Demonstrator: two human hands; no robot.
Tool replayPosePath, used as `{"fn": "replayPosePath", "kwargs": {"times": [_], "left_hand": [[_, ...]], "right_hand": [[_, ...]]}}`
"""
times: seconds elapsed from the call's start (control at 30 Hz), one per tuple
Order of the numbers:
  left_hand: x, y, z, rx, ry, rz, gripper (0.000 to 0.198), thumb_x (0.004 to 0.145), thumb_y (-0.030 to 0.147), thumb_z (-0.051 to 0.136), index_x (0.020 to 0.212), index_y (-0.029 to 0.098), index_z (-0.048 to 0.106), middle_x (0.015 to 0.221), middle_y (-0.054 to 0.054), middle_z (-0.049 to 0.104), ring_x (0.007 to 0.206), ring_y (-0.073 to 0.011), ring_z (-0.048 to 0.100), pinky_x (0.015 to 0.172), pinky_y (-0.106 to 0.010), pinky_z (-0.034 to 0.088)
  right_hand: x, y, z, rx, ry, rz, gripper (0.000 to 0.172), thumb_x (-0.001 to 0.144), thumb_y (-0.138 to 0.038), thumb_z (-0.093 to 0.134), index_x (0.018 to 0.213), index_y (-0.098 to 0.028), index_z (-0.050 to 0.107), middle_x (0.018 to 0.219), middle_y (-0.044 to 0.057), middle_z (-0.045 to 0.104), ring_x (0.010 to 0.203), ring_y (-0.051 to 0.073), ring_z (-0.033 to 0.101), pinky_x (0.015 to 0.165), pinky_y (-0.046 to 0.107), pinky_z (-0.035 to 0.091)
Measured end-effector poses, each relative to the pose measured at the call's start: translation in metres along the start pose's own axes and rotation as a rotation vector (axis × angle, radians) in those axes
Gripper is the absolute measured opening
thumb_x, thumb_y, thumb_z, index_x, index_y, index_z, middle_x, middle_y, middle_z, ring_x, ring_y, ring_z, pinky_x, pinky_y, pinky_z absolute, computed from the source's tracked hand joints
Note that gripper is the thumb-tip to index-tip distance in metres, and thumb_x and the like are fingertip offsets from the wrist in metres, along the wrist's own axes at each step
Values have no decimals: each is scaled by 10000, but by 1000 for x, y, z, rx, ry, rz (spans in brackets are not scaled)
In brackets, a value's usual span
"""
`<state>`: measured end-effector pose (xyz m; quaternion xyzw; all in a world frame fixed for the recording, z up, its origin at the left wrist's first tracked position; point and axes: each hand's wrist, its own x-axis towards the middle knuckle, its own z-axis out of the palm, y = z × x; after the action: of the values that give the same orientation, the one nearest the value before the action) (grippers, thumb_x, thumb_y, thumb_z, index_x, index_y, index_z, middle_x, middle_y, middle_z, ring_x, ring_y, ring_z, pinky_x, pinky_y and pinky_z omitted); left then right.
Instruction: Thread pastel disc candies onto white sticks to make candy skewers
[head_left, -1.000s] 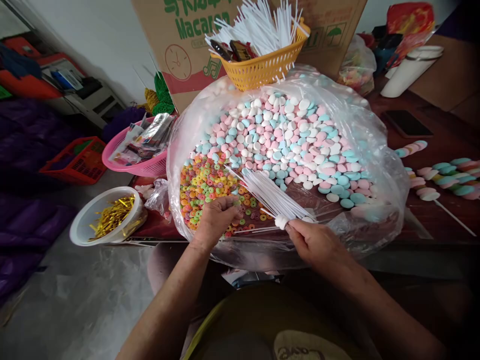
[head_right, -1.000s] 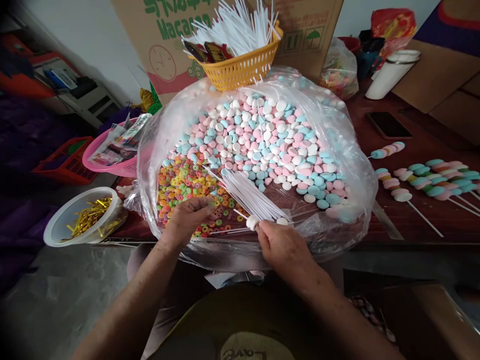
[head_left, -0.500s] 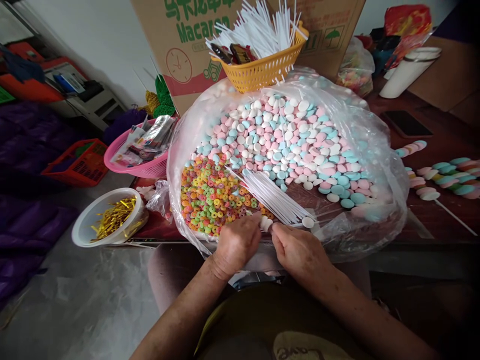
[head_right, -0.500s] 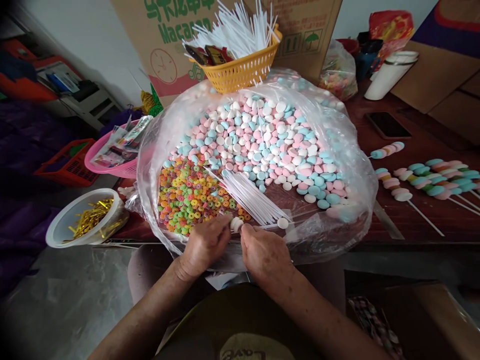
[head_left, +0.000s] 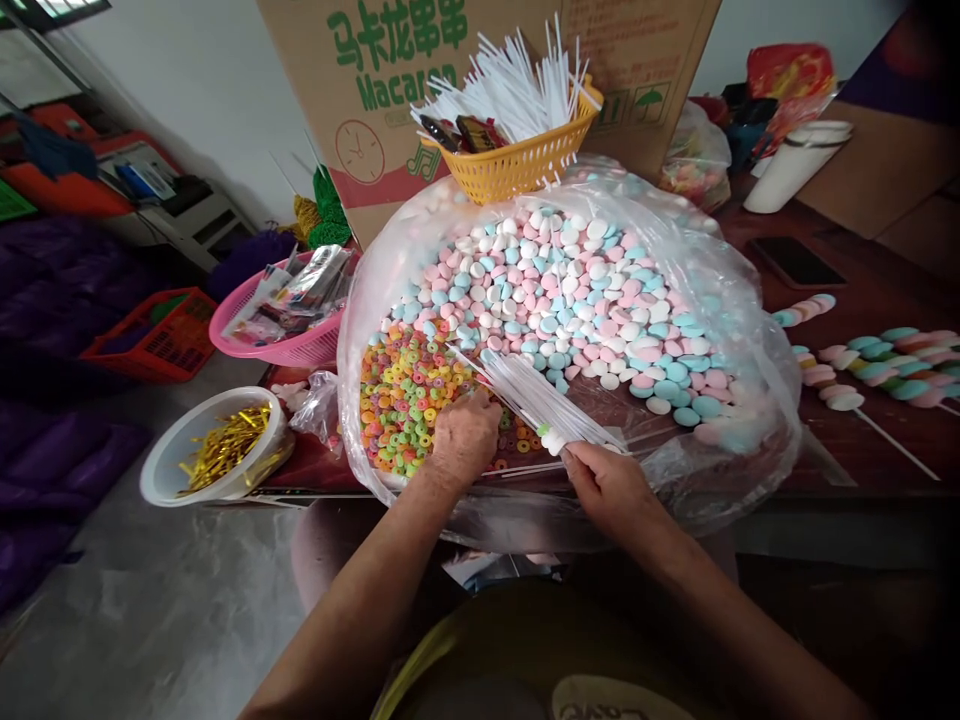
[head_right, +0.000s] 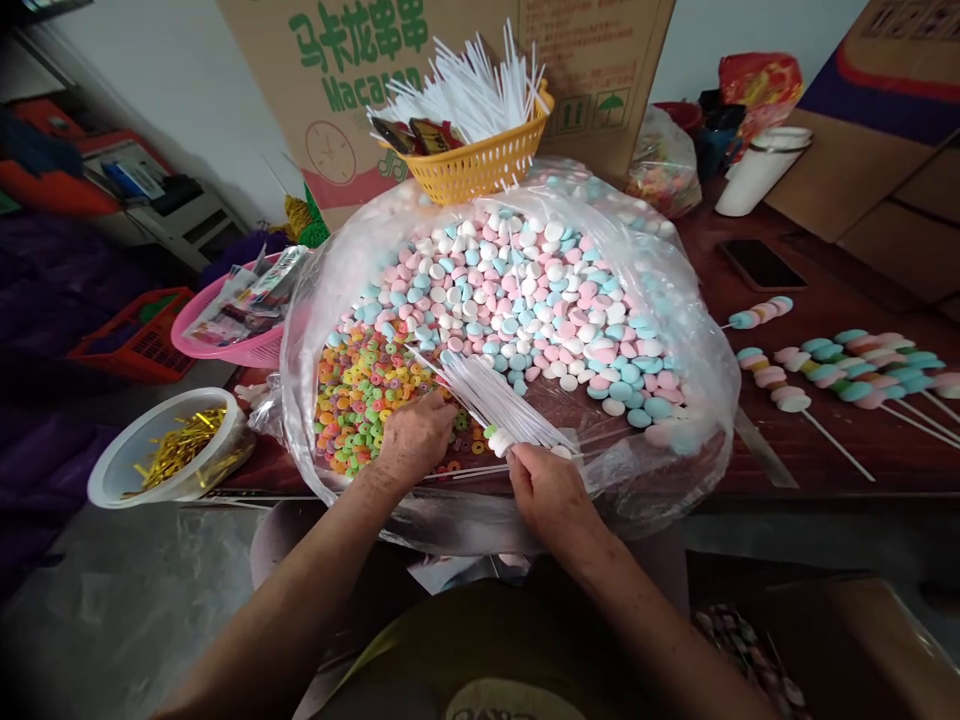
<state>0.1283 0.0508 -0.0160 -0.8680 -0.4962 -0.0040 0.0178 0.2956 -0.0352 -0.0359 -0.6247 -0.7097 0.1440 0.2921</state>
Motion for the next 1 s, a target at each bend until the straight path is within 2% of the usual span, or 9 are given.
{"fn": "replayPosePath", "kwargs": {"times": [0.07, 0.17, 0.33, 0.4, 0.5, 0.6, 0.67, 0.87, 1.0], "left_hand": [[-5, 1, 3, -18, 19, 65, 240, 844, 185, 415, 849, 172, 654, 896, -107, 610, 874, -238, 584, 704, -339, 464], [-6, -2, 7, -152, 56, -23, 222, 824, 168, 443, 861, 182, 662, 922, -91, 633, 870, -222, 587, 709, -326, 465], [-5, -15, 15, -749, 191, -306, 200, 743, 189, 557, 905, 178, 674, 761, -19, 664, 685, -137, 596, 668, -256, 471], [-8, -18, 17, -935, 253, -377, 254, 708, 198, 594, 947, 168, 674, 692, 3, 644, 624, -117, 573, 636, -243, 469], [-14, -17, 11, -1264, 294, -453, 264, 638, 215, 671, 895, 155, 683, 667, 17, 620, 607, -103, 562, 600, -228, 468], [-19, -12, 1, -1713, 219, -491, 280, 574, 228, 741, 834, 149, 671, 664, 24, 615, 609, -108, 593, 603, -242, 501], [-20, -10, -4, -1912, 146, -505, 275, 531, 208, 776, 773, 141, 664, 650, 22, 619, 616, -122, 617, 650, -281, 535], [-23, -13, -4, -2088, 34, -481, 245, 526, 171, 798, 722, 106, 666, 668, -10, 652, 607, -128, 633, 673, -293, 553], [-26, 1, 3, -2170, -61, -469, 386, 542, 175, 799, 890, 129, 639, 648, 2, 642, 548, -99, 601, 577, -230, 506]], "right_hand": [[0, 1, 4, -1, -27, -1, 295, 867, -273, 340, 586, -196, 385, 541, 1, 484, 522, 120, 432, 541, 245, 286], [0, 3, 5, -10, -24, -4, 288, 865, -266, 344, 589, -196, 388, 552, 6, 489, 531, 124, 436, 553, 248, 287], [-1, 3, 2, -34, -20, -18, 298, 873, -271, 337, 591, -195, 396, 550, 11, 492, 534, 130, 444, 546, 249, 284], [-2, 2, 0, -39, -32, -7, 300, 878, -276, 334, 598, -193, 405, 556, 13, 499, 540, 132, 449, 552, 250, 289], [-1, -2, 0, -50, -59, 3, 292, 881, -266, 333, 616, -188, 431, 586, 21, 524, 560, 136, 465, 567, 254, 299], [0, -7, 0, -76, -102, -10, 277, 880, -242, 334, 649, -179, 474, 644, 40, 567, 608, 148, 501, 578, 259, 302], [1, -10, 0, -102, -126, -17, 269, 882, -226, 332, 687, -170, 508, 685, 53, 591, 643, 156, 523, 581, 262, 299], [-1, -21, -5, -196, -170, -25, 274, 895, -209, 327, 757, -159, 559, 730, 57, 610, 660, 153, 534, 562, 263, 279], [-6, -27, -2, -275, -171, -8, 248, 861, -154, 349, 765, -158, 577, 702, 54, 606, 614, 151, 520, 533, 268, 268]]}}
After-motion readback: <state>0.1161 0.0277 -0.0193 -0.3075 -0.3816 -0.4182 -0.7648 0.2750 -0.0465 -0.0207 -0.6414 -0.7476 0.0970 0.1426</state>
